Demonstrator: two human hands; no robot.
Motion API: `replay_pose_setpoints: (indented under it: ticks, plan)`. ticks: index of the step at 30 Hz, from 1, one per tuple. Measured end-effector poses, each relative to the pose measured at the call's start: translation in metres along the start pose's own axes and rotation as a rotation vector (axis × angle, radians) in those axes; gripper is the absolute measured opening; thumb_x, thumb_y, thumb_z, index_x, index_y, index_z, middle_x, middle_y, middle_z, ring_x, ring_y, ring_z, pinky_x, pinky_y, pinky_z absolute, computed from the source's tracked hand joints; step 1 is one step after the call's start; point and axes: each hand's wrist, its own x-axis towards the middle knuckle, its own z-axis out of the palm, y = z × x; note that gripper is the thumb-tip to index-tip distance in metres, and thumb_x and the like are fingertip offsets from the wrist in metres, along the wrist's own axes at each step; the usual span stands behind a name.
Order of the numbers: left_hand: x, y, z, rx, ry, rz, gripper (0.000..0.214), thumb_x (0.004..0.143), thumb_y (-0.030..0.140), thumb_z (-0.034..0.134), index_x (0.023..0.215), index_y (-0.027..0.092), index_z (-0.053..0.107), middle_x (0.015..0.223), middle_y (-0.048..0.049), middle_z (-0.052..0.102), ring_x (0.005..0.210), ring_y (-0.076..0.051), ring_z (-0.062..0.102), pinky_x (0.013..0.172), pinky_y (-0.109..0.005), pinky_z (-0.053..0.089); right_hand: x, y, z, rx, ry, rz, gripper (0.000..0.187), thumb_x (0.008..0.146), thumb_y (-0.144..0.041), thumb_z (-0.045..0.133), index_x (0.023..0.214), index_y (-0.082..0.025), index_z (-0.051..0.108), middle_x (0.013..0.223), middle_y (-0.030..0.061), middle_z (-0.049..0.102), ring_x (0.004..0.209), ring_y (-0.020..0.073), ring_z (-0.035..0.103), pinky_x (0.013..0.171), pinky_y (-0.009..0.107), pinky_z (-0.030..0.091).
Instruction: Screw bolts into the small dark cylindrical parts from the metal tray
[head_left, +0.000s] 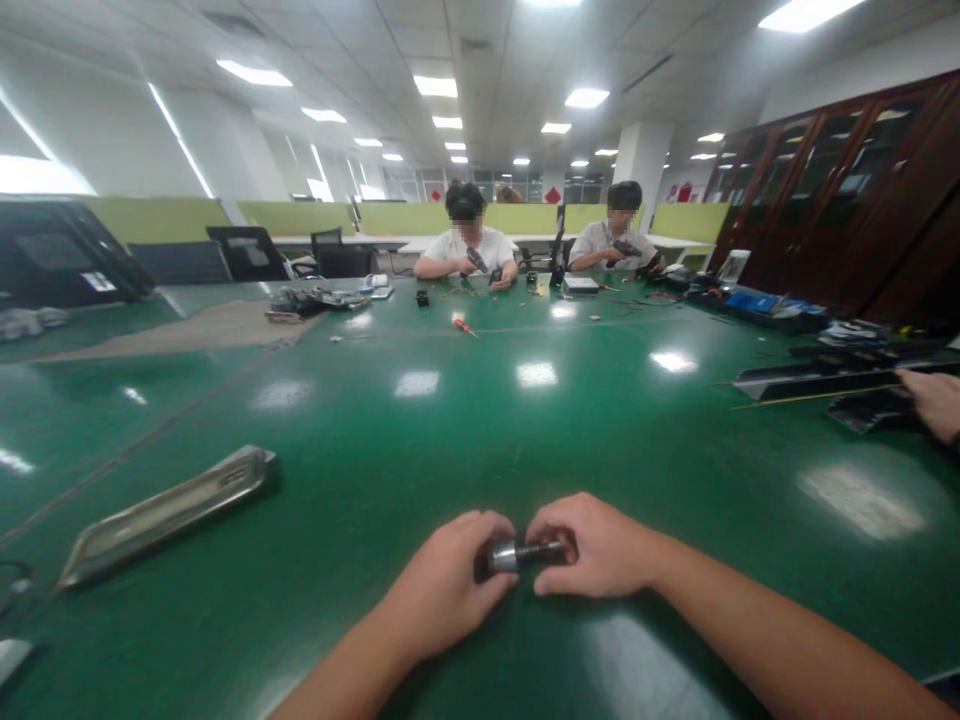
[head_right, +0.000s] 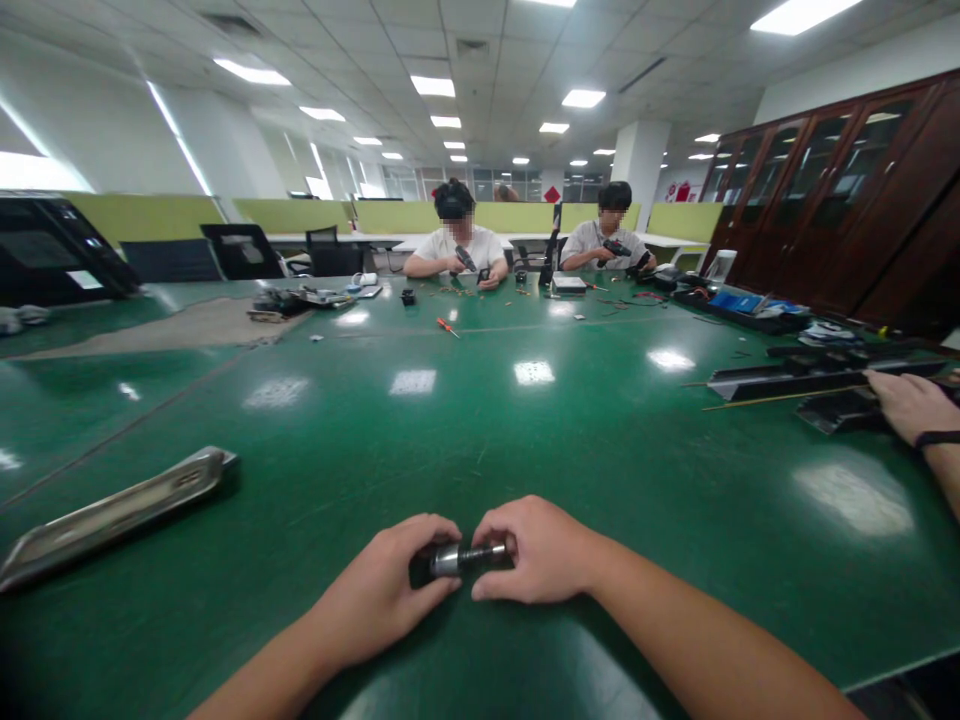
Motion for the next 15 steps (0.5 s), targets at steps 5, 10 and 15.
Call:
replay_pose_setpoints:
  ticks: [5,10,15]
  plan:
    - [0.0013,0.0025,-0.0002,0.014,0.04,-0.008,0.024,0.079,0.023,0.07,0.102,0.026,0.067,0.095,-0.0023,0.068,0.09,-0.021,0.063,0.08,-0.034,0.047,-0.0006,-0.0033,0.0026,-0.083,0.058,-0.066,0.021,0.081,-0.029,0.075,0.098,-0.019,0.074,0.077,0.0003,0.067,0.065,0.0133,0.058,0.063,0.024,0.041]
    - [-0.0008,-0.0005,0.0024,0.0,0.101,0.081,0.018,0.082,0.027,0.068,0.1,0.025,0.07,0.093,-0.003,0.071,0.088,-0.021,0.066,0.079,-0.034,0.05,0.0008,-0.0029,0.008,-0.067,0.103,-0.105,0.018,0.088,-0.035,0.069,0.092,-0.018,0.074,0.073,0.0012,0.066,0.065,0.0143,0.059,0.064,0.025,0.042]
    - [-0.0015,-0.0038,0.0037,-0.099,0.162,0.213,0.02,0.083,0.021,0.069,0.103,0.024,0.07,0.097,-0.0033,0.074,0.09,-0.019,0.069,0.081,-0.03,0.054,0.0008,-0.0062,0.0099,-0.08,0.056,-0.135,0.022,0.096,-0.032,0.059,0.086,-0.018,0.072,0.073,0.0023,0.066,0.067,0.0148,0.059,0.064,0.025,0.042]
